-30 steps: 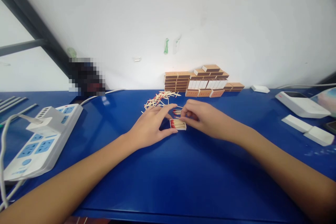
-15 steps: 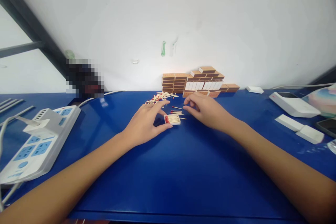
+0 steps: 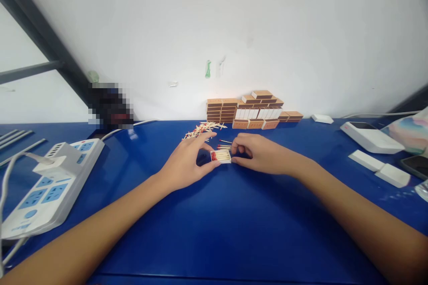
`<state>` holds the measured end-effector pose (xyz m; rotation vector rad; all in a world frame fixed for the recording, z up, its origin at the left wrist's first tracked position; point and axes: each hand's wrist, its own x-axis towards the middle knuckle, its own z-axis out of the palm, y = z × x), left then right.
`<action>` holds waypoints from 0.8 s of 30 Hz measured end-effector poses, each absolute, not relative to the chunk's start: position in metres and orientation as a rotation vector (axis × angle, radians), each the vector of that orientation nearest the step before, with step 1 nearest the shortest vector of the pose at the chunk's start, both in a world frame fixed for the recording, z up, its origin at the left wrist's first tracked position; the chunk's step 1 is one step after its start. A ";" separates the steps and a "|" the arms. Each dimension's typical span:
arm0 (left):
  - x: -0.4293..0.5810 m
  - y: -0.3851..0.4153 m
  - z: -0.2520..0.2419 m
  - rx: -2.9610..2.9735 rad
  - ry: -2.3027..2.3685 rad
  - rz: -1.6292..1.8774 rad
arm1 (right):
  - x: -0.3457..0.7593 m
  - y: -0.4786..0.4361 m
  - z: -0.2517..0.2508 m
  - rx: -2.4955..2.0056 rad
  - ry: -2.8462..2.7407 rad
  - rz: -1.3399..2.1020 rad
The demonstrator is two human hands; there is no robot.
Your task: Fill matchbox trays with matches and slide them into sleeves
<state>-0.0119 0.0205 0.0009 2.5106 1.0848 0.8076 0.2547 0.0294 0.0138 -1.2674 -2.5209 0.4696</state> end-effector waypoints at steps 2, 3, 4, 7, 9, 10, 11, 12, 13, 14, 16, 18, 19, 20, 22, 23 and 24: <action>-0.012 0.020 0.000 2.516 1.079 0.766 | 0.255 0.031 0.011 -1.286 -2.498 0.406; -0.011 0.019 0.000 2.522 1.075 0.750 | 0.256 0.033 0.009 -1.286 -2.489 0.377; -0.011 0.018 0.000 2.529 1.070 0.742 | 0.256 0.034 0.007 -1.284 -2.485 0.354; -0.009 0.014 0.002 2.558 1.027 0.747 | 0.258 0.039 0.002 -1.264 -2.475 0.305; -0.008 0.013 0.002 2.582 0.994 0.755 | 0.257 0.039 0.003 -1.233 -2.436 0.300; -0.009 0.014 0.002 2.592 0.986 0.764 | 0.256 0.038 0.004 -1.214 -2.399 0.328; -0.009 0.014 0.002 2.600 0.985 0.775 | 0.254 0.036 0.006 -1.193 -2.358 0.386; -0.009 0.016 0.001 2.606 0.988 0.786 | 0.252 0.034 0.009 -1.170 -2.316 0.464; -0.010 0.017 0.001 2.610 0.993 0.796 | 0.249 0.031 0.011 -1.143 -2.278 0.547; -0.010 0.018 0.000 2.615 0.992 0.805 | 0.247 0.028 0.014 -1.115 -2.251 0.616; -0.011 0.019 0.000 2.626 0.968 0.810 | 0.241 0.022 0.016 -1.069 -2.251 0.671; -0.010 0.018 -0.001 2.639 0.935 0.807 | 0.237 0.018 0.016 -1.045 -2.295 0.636; -0.009 0.018 -0.001 2.644 0.926 0.800 | 0.235 0.017 0.015 -1.039 -2.320 0.617; -0.009 0.017 -0.001 2.649 0.925 0.789 | 0.234 0.016 0.014 -1.036 -2.336 0.606; -0.008 0.017 -0.001 2.651 0.932 0.770 | 0.232 0.015 0.012 -1.037 -2.341 0.618; -0.008 0.017 -0.001 2.651 0.936 0.763 | 0.232 0.015 0.012 -1.037 -2.339 0.633; -0.007 0.017 -0.001 2.651 0.939 0.755 | 0.232 0.015 0.012 -1.036 -2.340 0.649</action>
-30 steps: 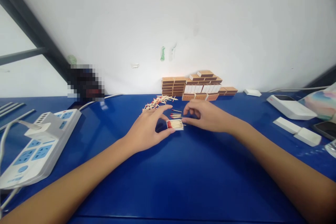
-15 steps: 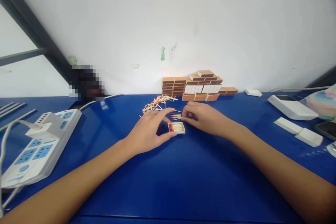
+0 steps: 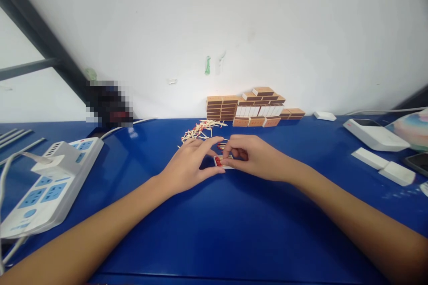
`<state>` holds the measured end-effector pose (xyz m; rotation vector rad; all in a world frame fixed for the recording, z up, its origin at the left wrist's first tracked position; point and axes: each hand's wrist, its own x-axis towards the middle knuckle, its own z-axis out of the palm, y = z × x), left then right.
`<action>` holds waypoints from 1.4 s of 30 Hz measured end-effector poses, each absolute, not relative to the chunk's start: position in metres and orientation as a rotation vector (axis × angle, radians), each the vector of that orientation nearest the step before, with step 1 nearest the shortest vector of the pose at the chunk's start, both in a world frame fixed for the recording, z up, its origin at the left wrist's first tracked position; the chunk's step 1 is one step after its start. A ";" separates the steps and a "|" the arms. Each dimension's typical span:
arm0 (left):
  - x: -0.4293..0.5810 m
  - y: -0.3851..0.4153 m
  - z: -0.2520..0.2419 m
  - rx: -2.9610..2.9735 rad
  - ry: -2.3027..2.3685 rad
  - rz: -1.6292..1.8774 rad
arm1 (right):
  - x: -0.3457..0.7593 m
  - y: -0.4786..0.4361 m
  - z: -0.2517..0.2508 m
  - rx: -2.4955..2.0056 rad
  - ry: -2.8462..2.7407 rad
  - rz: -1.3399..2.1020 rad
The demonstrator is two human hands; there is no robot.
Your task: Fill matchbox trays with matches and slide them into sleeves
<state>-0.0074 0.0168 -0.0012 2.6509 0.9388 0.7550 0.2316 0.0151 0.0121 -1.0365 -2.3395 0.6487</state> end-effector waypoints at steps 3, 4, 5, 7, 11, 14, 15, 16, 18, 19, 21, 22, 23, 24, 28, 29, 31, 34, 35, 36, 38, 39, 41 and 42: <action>-0.007 0.017 -0.001 2.663 0.931 0.738 | 0.231 0.014 0.013 -1.040 -2.352 0.681; -0.007 0.017 -0.001 2.670 0.926 0.734 | 0.230 0.014 0.013 -1.043 -2.354 0.684; -0.008 0.018 -0.002 2.676 0.922 0.734 | 0.230 0.013 0.014 -1.045 -2.353 0.686; -0.008 0.017 -0.002 2.681 0.920 0.735 | 0.230 0.012 0.014 -1.034 -2.353 0.690; -0.009 0.018 -0.003 2.683 0.928 0.724 | 0.230 0.012 0.013 -1.043 -2.369 0.694; -0.009 0.019 -0.003 2.700 0.929 0.707 | 0.230 0.013 0.012 -1.075 -2.366 0.672; -0.008 0.019 -0.003 2.703 0.930 0.703 | 0.229 0.013 0.011 -1.081 -2.364 0.660; -0.008 0.019 -0.003 2.705 0.930 0.699 | 0.229 0.013 0.010 -1.085 -2.362 0.651; -0.008 0.020 -0.003 2.705 0.933 0.696 | 0.228 0.013 0.008 -1.094 -2.361 0.648; -0.008 0.020 -0.003 2.706 0.937 0.693 | 0.227 0.012 0.007 -1.097 -2.361 0.647; -0.008 0.020 -0.003 2.706 0.949 0.686 | 0.227 0.012 0.009 -1.092 -2.370 0.625; -0.008 0.020 -0.003 2.705 0.953 0.685 | 0.229 0.013 0.011 -1.088 -2.377 0.600; -0.008 0.019 -0.003 2.704 0.953 0.689 | 0.232 0.014 0.015 -1.085 -2.386 0.569; -0.009 0.019 -0.003 2.700 0.952 0.699 | 0.238 0.016 0.021 -1.094 -2.389 0.541; -0.011 0.019 -0.003 2.667 0.961 0.792 | 0.289 0.037 0.050 -1.360 -2.160 0.440; -0.011 0.018 -0.003 2.652 0.970 0.798 | 0.307 0.044 0.055 -1.488 -1.994 0.351; -0.010 0.017 -0.003 2.622 0.982 0.765 | 0.344 0.058 0.056 -1.782 -1.560 0.171; -0.008 0.016 -0.004 2.583 0.987 0.717 | 0.387 0.072 0.043 -1.987 -1.107 0.188; -0.007 0.016 -0.004 2.575 0.987 0.729 | 0.395 0.074 0.036 -2.016 -1.071 0.247; -0.007 0.016 -0.004 2.571 0.987 0.747 | 0.399 0.076 0.030 -2.039 -1.057 0.303; -0.007 0.017 -0.005 2.572 0.991 0.770 | 0.400 0.078 0.021 -2.067 -1.040 0.388; -0.007 0.018 -0.005 2.576 1.000 0.787 | 0.398 0.079 0.018 -2.072 -1.023 0.410; -0.009 0.019 -0.004 2.592 1.037 0.849 | 0.392 0.078 0.018 -2.058 -0.972 0.436; -0.010 0.021 -0.003 2.603 1.061 0.893 | 0.390 0.078 0.020 -2.044 -0.939 0.444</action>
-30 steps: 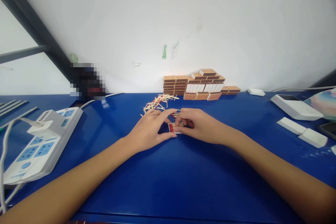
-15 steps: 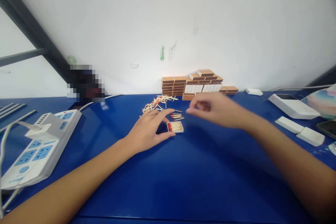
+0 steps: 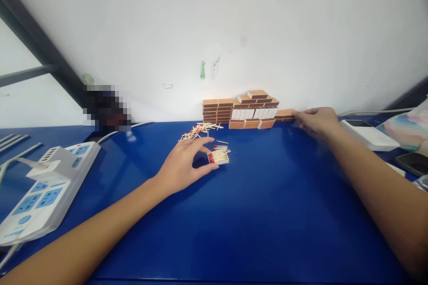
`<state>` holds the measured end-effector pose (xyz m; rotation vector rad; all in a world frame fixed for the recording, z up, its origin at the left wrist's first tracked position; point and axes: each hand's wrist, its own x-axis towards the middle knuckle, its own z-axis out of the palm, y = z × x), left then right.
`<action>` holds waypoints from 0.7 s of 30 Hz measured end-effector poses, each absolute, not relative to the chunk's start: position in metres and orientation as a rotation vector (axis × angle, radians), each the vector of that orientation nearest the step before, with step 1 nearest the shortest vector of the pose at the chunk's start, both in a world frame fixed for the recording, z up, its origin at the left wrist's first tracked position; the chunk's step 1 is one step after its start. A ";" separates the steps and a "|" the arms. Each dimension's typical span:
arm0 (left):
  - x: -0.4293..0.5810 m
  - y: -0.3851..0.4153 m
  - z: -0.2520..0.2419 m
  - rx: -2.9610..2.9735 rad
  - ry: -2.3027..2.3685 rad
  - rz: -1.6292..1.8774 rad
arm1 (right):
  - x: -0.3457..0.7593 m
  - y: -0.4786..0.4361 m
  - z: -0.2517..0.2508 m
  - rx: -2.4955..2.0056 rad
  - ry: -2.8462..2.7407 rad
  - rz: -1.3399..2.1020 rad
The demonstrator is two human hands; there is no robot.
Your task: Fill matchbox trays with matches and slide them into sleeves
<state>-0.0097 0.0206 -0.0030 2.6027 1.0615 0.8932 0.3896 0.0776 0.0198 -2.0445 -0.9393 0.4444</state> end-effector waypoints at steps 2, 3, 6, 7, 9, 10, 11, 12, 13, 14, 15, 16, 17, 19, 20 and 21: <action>-0.012 0.023 -0.001 2.623 1.115 0.982 | 0.387 0.075 0.027 -2.007 -0.876 0.438; -0.013 0.025 0.000 2.632 1.142 1.015 | 0.385 0.073 0.032 -1.978 -0.855 0.417; -0.015 0.028 0.001 2.635 1.213 1.082 | 0.373 0.065 0.046 -1.837 -0.876 0.335; -0.015 0.029 0.001 2.626 1.226 1.104 | 0.364 0.062 0.048 -1.774 -0.918 0.338; -0.015 0.030 0.000 2.596 1.249 1.135 | 0.338 0.053 0.048 -1.620 -1.083 0.460; -0.015 0.030 -0.001 2.580 1.263 1.148 | 0.322 0.047 0.046 -1.557 -1.171 0.557; -0.015 0.030 -0.001 2.571 1.272 1.159 | 0.306 0.041 0.042 -1.451 -1.308 0.723; -0.015 0.030 -0.002 2.568 1.273 1.172 | 0.291 0.036 0.038 -1.381 -1.463 0.865; -0.014 0.029 -0.003 2.572 1.263 1.185 | 0.278 0.030 0.034 -1.320 -1.588 0.945; -0.014 0.029 -0.003 2.581 1.245 1.204 | 0.267 0.026 0.030 -1.273 -1.662 1.001; -0.014 0.029 -0.003 2.594 1.220 1.223 | 0.259 0.023 0.027 -1.247 -1.715 1.045; -0.014 0.028 -0.003 2.606 1.194 1.237 | 0.254 0.021 0.024 -1.234 -1.746 1.068; -0.014 0.028 -0.004 2.617 1.168 1.250 | 0.252 0.020 0.022 -1.232 -1.757 1.084; -0.013 0.027 -0.003 2.631 1.128 1.264 | 0.254 0.020 0.021 -1.249 -1.750 1.099; -0.013 0.026 -0.003 2.631 1.113 1.272 | 0.256 0.021 0.020 -1.260 -1.741 1.107; -0.013 0.026 -0.003 2.628 1.101 1.280 | 0.258 0.021 0.020 -1.270 -1.730 1.121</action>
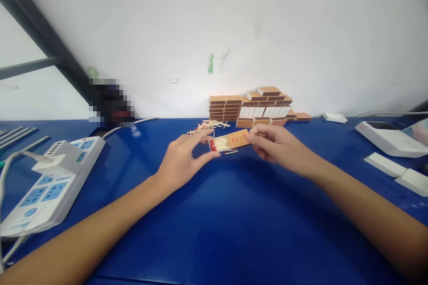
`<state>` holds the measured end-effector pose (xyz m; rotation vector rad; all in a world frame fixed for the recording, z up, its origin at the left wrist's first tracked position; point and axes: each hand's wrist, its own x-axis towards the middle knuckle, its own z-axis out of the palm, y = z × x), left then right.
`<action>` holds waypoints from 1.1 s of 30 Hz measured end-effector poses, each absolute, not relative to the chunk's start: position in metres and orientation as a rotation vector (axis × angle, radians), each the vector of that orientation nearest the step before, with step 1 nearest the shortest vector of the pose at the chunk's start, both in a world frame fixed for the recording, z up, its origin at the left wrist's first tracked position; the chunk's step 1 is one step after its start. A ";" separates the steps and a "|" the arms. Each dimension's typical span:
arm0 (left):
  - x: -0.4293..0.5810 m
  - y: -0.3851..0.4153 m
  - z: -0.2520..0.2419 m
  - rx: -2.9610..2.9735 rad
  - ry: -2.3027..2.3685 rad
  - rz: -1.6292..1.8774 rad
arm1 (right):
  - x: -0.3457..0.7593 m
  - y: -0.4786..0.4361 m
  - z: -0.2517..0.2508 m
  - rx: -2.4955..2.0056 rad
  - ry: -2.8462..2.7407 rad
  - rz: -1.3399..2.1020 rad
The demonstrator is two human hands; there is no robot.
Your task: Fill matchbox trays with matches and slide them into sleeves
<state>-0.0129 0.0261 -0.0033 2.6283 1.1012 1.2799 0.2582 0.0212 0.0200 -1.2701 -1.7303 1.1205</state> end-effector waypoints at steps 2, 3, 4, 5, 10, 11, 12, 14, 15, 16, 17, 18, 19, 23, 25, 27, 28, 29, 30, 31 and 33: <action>-0.012 0.026 -0.003 2.621 1.090 1.304 | 0.261 0.022 0.019 -1.276 -1.709 1.167; -0.012 0.025 -0.003 2.618 1.086 1.317 | 0.261 0.022 0.018 -1.271 -1.696 1.196; -0.012 0.025 -0.004 2.615 1.080 1.329 | 0.260 0.023 0.016 -1.261 -1.676 1.217; -0.011 0.025 -0.004 2.611 1.074 1.338 | 0.259 0.022 0.015 -1.246 -1.649 1.225; -0.008 0.022 -0.003 2.587 1.065 1.349 | 0.247 0.015 0.008 -1.191 -1.651 1.139; -0.008 0.022 -0.002 2.582 1.062 1.354 | 0.244 0.012 0.008 -1.191 -1.700 1.114; -0.008 0.021 -0.001 2.576 1.054 1.362 | 0.240 0.007 0.008 -1.187 -1.763 1.087; -0.008 0.020 0.002 2.581 1.032 1.374 | 0.231 -0.003 0.010 -1.161 -1.889 1.030; -0.008 0.019 0.003 2.596 1.018 1.373 | 0.227 -0.008 0.011 -1.138 -1.941 1.006; -0.008 0.019 0.004 2.616 1.002 1.367 | 0.224 -0.012 0.012 -1.113 -1.978 0.989; -0.008 0.018 0.006 2.643 0.981 1.356 | 0.221 -0.016 0.013 -1.092 -2.004 0.981; -0.008 0.017 0.006 2.667 0.962 1.338 | 0.219 -0.019 0.014 -1.077 -2.023 0.977; -0.008 0.017 0.006 2.683 0.952 1.321 | 0.217 -0.021 0.015 -1.067 -2.039 0.974; -0.007 0.014 0.002 2.664 1.062 1.252 | 0.219 -0.021 0.015 -1.083 -2.090 0.903; -0.006 0.014 0.000 2.607 1.148 1.176 | 0.222 -0.018 0.013 -1.122 -2.102 0.835; -0.006 0.016 0.001 2.543 1.189 1.094 | 0.226 -0.014 0.011 -1.190 -2.082 0.746; -0.007 0.019 0.003 2.512 1.202 1.071 | 0.228 -0.012 0.010 -1.229 -2.060 0.692; -0.008 0.023 0.006 2.484 1.221 1.057 | 0.230 -0.009 0.009 -1.267 -2.040 0.637; -0.010 0.028 0.010 2.459 1.250 1.059 | 0.232 -0.006 0.008 -1.299 -2.030 0.580; -0.012 0.036 0.016 2.437 1.284 1.072 | 0.234 -0.003 0.007 -1.328 -2.035 0.519; -0.015 0.056 0.029 2.427 1.328 1.124 | 0.239 0.002 0.005 -1.375 -2.083 0.369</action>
